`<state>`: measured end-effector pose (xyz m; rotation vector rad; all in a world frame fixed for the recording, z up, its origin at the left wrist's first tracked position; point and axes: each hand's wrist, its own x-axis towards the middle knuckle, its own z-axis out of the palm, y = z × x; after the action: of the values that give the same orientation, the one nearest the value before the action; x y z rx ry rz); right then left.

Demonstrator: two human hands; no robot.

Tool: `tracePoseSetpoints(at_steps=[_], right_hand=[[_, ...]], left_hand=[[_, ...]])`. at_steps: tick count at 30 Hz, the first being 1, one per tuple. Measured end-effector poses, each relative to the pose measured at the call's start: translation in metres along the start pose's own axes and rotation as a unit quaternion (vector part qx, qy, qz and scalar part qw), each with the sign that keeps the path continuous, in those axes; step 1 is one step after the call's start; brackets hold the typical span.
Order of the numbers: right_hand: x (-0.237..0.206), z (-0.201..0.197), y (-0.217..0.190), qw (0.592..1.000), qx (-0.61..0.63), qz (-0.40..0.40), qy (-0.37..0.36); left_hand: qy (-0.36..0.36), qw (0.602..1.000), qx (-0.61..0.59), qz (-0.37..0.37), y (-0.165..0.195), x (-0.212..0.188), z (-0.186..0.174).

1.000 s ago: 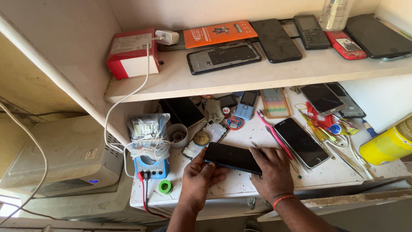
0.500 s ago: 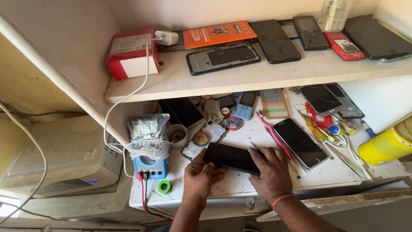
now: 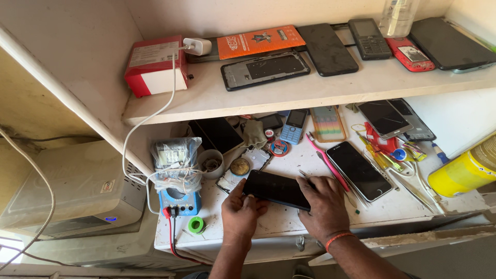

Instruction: The person works at a cluttered repair bench, holding a smartphone and using a small metal tool to pry along the edge of the device, working around its frame and back cover. They reposition the phone repeatedly and continue prying and manipulating its edges throughout the clip.

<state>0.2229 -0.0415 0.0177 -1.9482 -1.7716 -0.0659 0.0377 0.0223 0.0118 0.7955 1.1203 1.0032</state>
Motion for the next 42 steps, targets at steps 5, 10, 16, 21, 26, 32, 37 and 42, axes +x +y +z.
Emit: tracePoseSetpoints(at_steps=[5, 10, 16, 21, 26, 32, 37, 42], right_hand=[[0.0, -0.002, 0.0, 1.0, 0.01, -0.008, -0.004], [0.0, -0.001, 0.0, 1.0, 0.008, -0.009, -0.004], [0.001, -0.001, -0.002, 1.0, 0.005, -0.011, 0.006], [0.0, -0.003, -0.002, 0.998, 0.017, -0.047, 0.035], [0.002, -0.004, -0.003, 1.0, 0.004, -0.02, 0.001], [0.002, -0.001, -0.001, 0.999, 0.007, -0.04, 0.018], [-0.003, 0.001, 0.001, 0.999, 0.018, -0.042, 0.023], [-0.002, 0.002, 0.001, 0.998, 0.008, -0.048, 0.029]], left_hand=[[0.016, 1.0, -0.005, 0.011, -0.005, 0.001, 0.001], [0.025, 1.0, -0.001, 0.018, -0.008, 0.004, 0.001], [0.051, 0.999, -0.013, 0.005, -0.009, 0.008, 0.0], [0.107, 0.994, -0.023, -0.006, -0.003, 0.015, -0.004], [0.036, 0.999, -0.035, 0.009, -0.001, 0.01, -0.006], [0.012, 0.997, -0.076, 0.015, -0.007, 0.01, -0.021], [-0.048, 0.99, -0.107, 0.08, -0.027, 0.008, -0.037], [-0.053, 0.991, -0.042, 0.115, -0.046, -0.002, -0.042]])
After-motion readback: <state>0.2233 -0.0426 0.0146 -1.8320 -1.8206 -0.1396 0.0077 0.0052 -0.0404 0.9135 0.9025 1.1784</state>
